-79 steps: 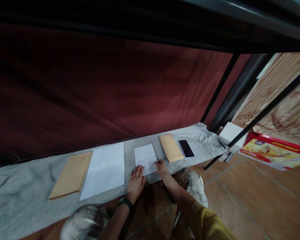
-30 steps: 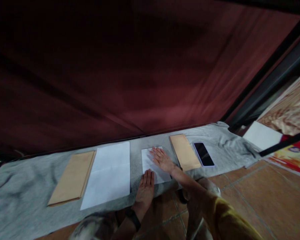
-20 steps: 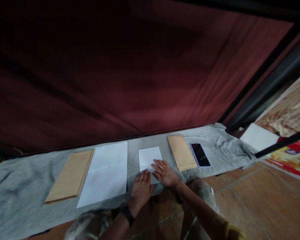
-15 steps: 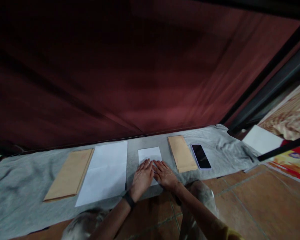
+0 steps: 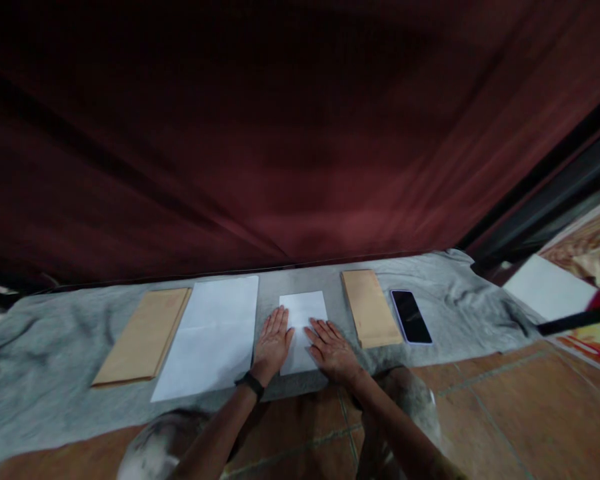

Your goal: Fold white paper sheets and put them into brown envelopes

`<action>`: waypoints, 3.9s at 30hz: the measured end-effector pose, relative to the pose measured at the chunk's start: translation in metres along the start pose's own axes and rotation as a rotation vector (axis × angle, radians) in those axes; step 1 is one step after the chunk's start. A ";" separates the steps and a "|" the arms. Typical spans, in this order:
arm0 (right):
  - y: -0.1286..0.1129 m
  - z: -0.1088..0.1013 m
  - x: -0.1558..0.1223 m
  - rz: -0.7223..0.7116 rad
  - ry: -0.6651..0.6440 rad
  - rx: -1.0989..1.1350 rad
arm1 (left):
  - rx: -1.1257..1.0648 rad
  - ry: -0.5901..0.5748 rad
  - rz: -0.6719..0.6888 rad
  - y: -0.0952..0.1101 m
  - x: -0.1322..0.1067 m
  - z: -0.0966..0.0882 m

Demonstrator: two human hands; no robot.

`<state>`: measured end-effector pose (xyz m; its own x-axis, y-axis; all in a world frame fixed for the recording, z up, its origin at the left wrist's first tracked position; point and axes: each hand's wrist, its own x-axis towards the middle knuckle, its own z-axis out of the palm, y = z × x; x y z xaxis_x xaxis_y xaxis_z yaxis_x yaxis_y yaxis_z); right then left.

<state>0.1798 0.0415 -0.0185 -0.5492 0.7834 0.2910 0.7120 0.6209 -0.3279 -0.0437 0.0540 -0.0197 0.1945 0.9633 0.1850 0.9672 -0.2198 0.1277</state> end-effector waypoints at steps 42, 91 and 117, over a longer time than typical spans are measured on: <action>0.014 -0.006 -0.014 0.332 0.172 0.251 | -0.492 -0.124 -0.262 0.013 -0.026 -0.047; 0.010 -0.003 0.060 0.605 0.127 -0.208 | -0.016 -0.043 0.053 0.047 -0.002 -0.006; 0.003 0.008 0.048 0.294 0.016 -0.147 | -0.079 0.002 0.024 0.038 0.025 -0.007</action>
<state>0.1520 0.0813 -0.0129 -0.3047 0.9273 0.2175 0.8952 0.3568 -0.2671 -0.0037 0.0686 -0.0030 0.2170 0.9574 0.1904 0.9463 -0.2542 0.1997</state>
